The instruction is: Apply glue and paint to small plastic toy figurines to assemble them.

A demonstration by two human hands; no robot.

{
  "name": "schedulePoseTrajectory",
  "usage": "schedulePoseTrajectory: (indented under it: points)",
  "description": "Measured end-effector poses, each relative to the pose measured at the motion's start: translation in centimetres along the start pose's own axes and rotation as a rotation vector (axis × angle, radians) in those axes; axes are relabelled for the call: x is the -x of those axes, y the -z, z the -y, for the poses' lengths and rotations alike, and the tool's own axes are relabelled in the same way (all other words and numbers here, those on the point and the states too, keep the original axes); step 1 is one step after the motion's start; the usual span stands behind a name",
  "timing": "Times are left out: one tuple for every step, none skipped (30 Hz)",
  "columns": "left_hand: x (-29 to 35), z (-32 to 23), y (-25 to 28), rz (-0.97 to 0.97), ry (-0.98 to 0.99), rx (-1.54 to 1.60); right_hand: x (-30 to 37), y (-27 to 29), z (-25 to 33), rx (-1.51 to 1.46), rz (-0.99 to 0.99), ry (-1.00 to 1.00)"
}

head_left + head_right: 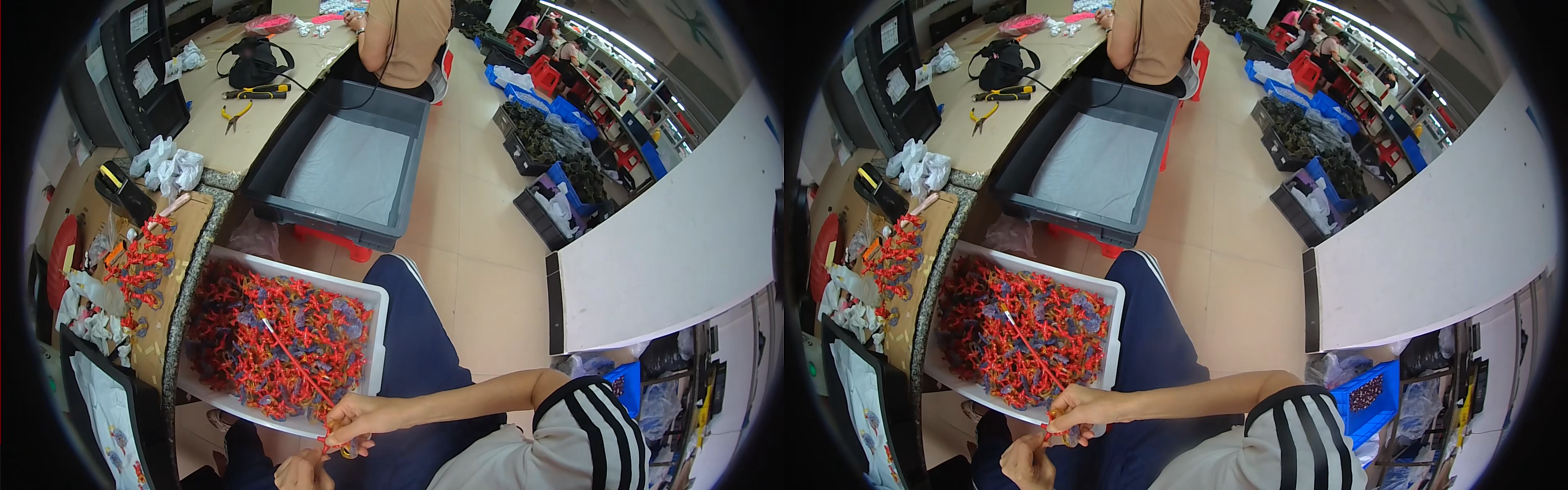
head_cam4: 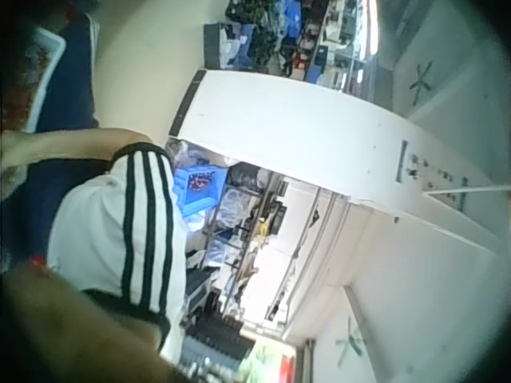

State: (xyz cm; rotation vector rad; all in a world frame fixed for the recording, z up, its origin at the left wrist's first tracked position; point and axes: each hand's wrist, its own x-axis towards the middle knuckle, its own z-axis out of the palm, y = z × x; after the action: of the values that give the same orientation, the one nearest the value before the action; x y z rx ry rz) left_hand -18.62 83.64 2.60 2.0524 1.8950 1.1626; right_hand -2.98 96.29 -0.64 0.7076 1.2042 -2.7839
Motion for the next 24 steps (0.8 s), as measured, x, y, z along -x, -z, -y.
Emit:
schedulePoseTrajectory:
  points:
    - [-0.11, -0.13, 0.1, 0.008, 0.005, 0.007, 0.01, -0.03, 0.01, -0.001, 0.005, 0.001]
    - [-0.15, -0.15, 0.07, 0.007, 0.005, 0.008, 0.04, -0.03, 0.01, 0.0, 0.005, 0.001]
    - [-0.16, -0.17, 0.02, 0.0, -0.004, 0.009, 0.07, -0.03, 0.02, 0.004, 0.001, -0.002]
    - [-0.17, -0.14, -0.01, -0.008, -0.013, 0.01, 0.06, -0.04, 0.02, 0.008, -0.001, -0.005]
    - [-0.1, -0.09, -0.05, -0.008, -0.013, 0.01, 0.05, -0.01, -0.02, 0.008, -0.001, -0.005]
    - [0.03, -0.02, -0.1, -0.006, -0.01, 0.012, 0.06, 0.05, -0.09, 0.006, 0.003, -0.001]
    - [0.05, 0.01, -0.13, -0.004, -0.007, 0.015, 0.06, 0.1, -0.13, 0.004, 0.007, 0.003]
    - [0.03, -0.03, -0.13, -0.004, -0.007, 0.015, 0.07, 0.1, -0.12, 0.004, 0.007, 0.004]
    - [-0.06, -0.15, -0.12, 0.001, 0.004, 0.014, 0.07, 0.1, -0.1, 0.004, 0.005, 0.001]
    - [-0.13, -0.22, -0.1, 0.006, 0.015, 0.013, 0.1, 0.07, -0.07, 0.004, 0.003, -0.002]
    - [-0.17, -0.22, -0.09, 0.006, 0.015, 0.013, 0.13, 0.02, 0.0, 0.004, 0.003, -0.002]
    - [-0.2, -0.22, -0.08, 0.004, 0.016, 0.015, 0.15, -0.04, 0.1, 0.004, -0.001, -0.007]
    - [-0.22, -0.22, -0.06, 0.003, 0.017, 0.018, 0.17, -0.08, 0.16, 0.003, -0.005, -0.012]
    - [-0.2, -0.19, -0.11, 0.003, 0.018, 0.017, 0.14, -0.05, 0.09, 0.003, -0.004, -0.012]
    - [-0.17, -0.13, -0.21, -0.011, 0.012, 0.022, 0.09, 0.01, -0.04, 0.004, -0.003, -0.009]
    - [-0.12, -0.09, -0.25, -0.025, 0.007, 0.027, 0.02, 0.04, -0.13, 0.005, -0.001, -0.007]
    - [-0.08, -0.08, -0.21, -0.025, 0.009, 0.025, 0.02, 0.04, -0.12, 0.004, 0.001, -0.007]
    - [-0.04, -0.08, -0.16, -0.002, 0.016, 0.023, 0.1, 0.06, -0.07, 0.01, -0.002, -0.007]
    - [-0.02, -0.05, -0.11, 0.019, 0.024, 0.021, 0.13, 0.07, -0.04, 0.016, -0.005, -0.005]
    - [-0.05, -0.07, -0.1, 0.019, 0.025, 0.019, 0.13, 0.07, -0.05, 0.017, -0.002, -0.006]
    - [-0.17, -0.14, -0.15, -0.006, 0.008, 0.024, 0.12, 0.09, -0.09, 0.02, -0.003, -0.006]
    - [-0.28, -0.22, -0.19, -0.031, -0.01, 0.031, 0.12, 0.1, -0.12, 0.023, -0.006, -0.006]
    - [-0.41, -0.27, -0.19, -0.032, -0.009, 0.03, 0.09, 0.12, -0.16, 0.024, -0.005, -0.007]
    - [-0.54, -0.32, -0.19, -0.041, -0.016, 0.033, 0.06, 0.14, -0.2, 0.023, -0.003, -0.009]
